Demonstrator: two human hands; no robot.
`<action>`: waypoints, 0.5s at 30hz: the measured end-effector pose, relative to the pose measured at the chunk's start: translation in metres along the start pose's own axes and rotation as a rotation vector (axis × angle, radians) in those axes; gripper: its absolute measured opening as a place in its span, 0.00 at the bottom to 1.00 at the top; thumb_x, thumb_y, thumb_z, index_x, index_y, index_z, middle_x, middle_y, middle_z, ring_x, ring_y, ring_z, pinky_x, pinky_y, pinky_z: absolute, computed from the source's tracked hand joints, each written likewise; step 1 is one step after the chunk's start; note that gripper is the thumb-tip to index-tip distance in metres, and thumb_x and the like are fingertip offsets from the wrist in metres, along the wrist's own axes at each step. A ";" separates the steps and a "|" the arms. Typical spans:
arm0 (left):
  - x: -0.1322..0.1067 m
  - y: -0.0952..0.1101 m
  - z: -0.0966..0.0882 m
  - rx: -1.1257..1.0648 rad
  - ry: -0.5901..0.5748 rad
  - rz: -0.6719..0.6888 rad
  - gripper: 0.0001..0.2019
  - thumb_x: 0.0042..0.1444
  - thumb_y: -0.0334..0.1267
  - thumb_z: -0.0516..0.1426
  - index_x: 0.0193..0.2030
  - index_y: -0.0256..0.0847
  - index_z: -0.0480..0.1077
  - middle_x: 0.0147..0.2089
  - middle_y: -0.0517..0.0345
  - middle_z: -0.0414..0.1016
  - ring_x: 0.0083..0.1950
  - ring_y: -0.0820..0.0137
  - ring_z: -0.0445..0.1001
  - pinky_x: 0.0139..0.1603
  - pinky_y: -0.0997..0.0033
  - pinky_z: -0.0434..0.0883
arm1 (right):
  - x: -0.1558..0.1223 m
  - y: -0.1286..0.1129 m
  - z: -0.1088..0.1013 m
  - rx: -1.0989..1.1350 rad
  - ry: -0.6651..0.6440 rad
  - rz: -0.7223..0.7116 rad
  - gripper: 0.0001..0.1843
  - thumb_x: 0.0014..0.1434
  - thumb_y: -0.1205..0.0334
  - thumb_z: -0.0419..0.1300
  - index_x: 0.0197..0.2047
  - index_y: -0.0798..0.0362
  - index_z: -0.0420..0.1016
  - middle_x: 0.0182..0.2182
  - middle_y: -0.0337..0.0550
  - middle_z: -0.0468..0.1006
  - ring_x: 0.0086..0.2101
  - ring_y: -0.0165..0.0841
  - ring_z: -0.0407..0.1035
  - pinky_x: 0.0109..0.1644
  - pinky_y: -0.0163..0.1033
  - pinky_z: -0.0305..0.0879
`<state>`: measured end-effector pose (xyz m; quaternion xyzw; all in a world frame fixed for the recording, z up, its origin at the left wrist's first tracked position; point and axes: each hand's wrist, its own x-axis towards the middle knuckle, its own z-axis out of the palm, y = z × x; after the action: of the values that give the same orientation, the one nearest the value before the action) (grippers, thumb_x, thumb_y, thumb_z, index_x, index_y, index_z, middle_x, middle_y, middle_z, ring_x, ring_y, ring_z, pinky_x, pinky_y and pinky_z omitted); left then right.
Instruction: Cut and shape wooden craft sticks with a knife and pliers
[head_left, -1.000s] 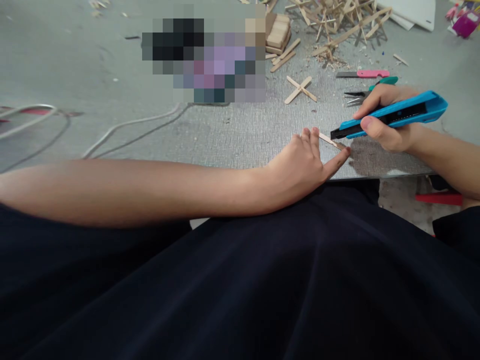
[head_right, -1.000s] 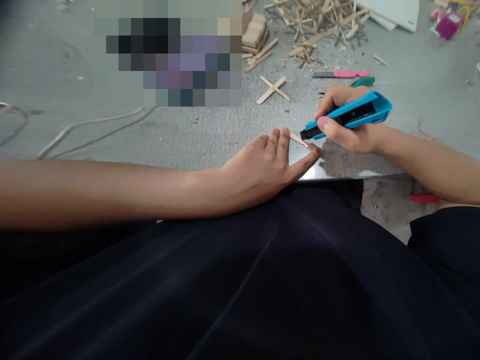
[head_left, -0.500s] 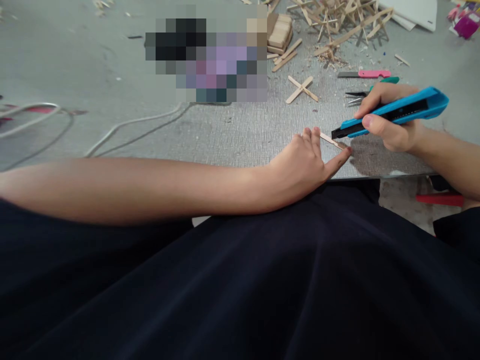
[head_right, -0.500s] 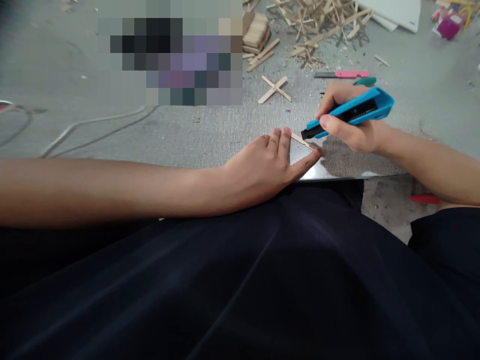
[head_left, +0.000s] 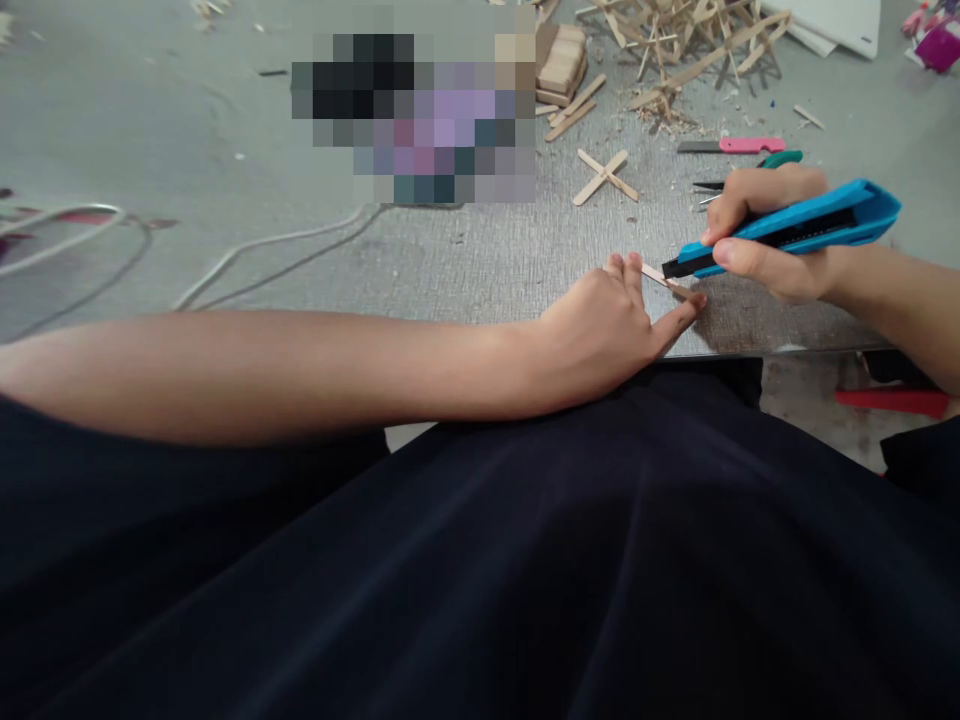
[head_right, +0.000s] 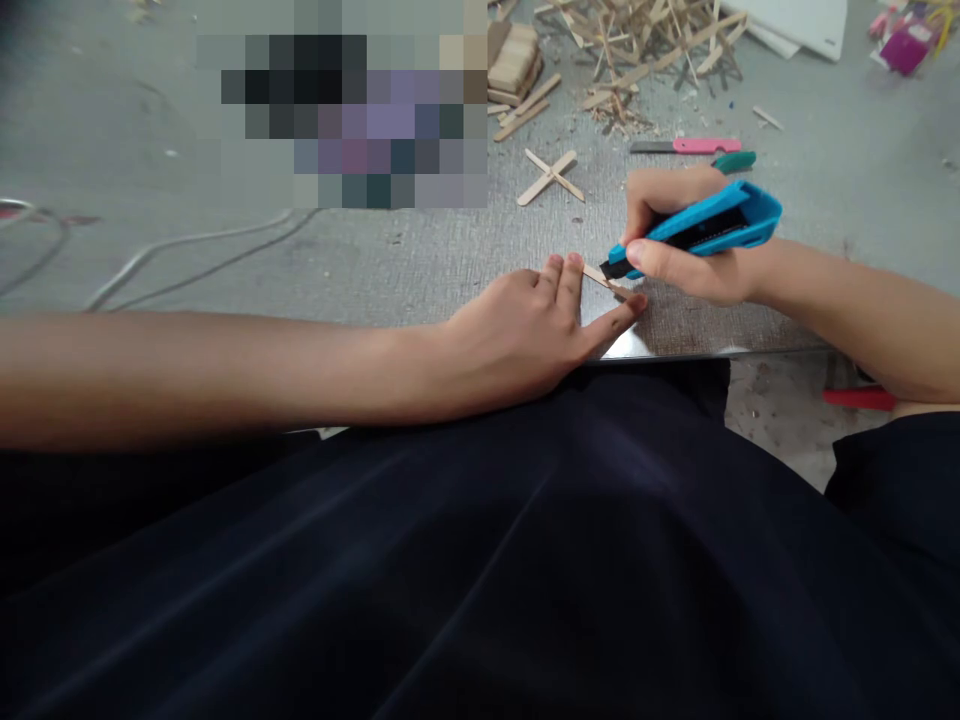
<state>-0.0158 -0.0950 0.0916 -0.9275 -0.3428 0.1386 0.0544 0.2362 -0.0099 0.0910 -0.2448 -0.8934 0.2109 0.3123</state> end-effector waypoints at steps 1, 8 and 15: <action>0.000 0.000 0.000 -0.021 0.014 -0.001 0.37 0.82 0.30 0.49 0.94 0.49 0.51 0.86 0.15 0.63 0.82 0.29 0.77 0.64 0.37 0.82 | 0.001 0.002 -0.001 0.005 0.015 0.018 0.24 0.71 0.30 0.65 0.37 0.41 0.78 0.34 0.40 0.84 0.30 0.39 0.76 0.34 0.49 0.74; -0.001 -0.003 0.008 0.009 0.034 0.018 0.38 0.81 0.32 0.50 0.94 0.48 0.49 0.85 0.14 0.63 0.81 0.30 0.78 0.62 0.41 0.81 | 0.002 0.002 0.004 -0.006 0.036 -0.071 0.18 0.71 0.41 0.67 0.36 0.43 0.76 0.32 0.37 0.81 0.29 0.36 0.75 0.34 0.46 0.69; 0.000 -0.003 0.008 0.074 0.012 0.030 0.39 0.80 0.29 0.50 0.94 0.47 0.48 0.84 0.10 0.64 0.81 0.27 0.77 0.60 0.42 0.82 | -0.008 0.003 0.024 -0.011 0.193 -0.028 0.18 0.62 0.44 0.73 0.33 0.42 0.72 0.26 0.34 0.76 0.23 0.33 0.64 0.32 0.46 0.64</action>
<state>-0.0195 -0.0925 0.0848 -0.9308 -0.3230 0.1463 0.0886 0.2267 -0.0170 0.0683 -0.2530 -0.8636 0.1771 0.3986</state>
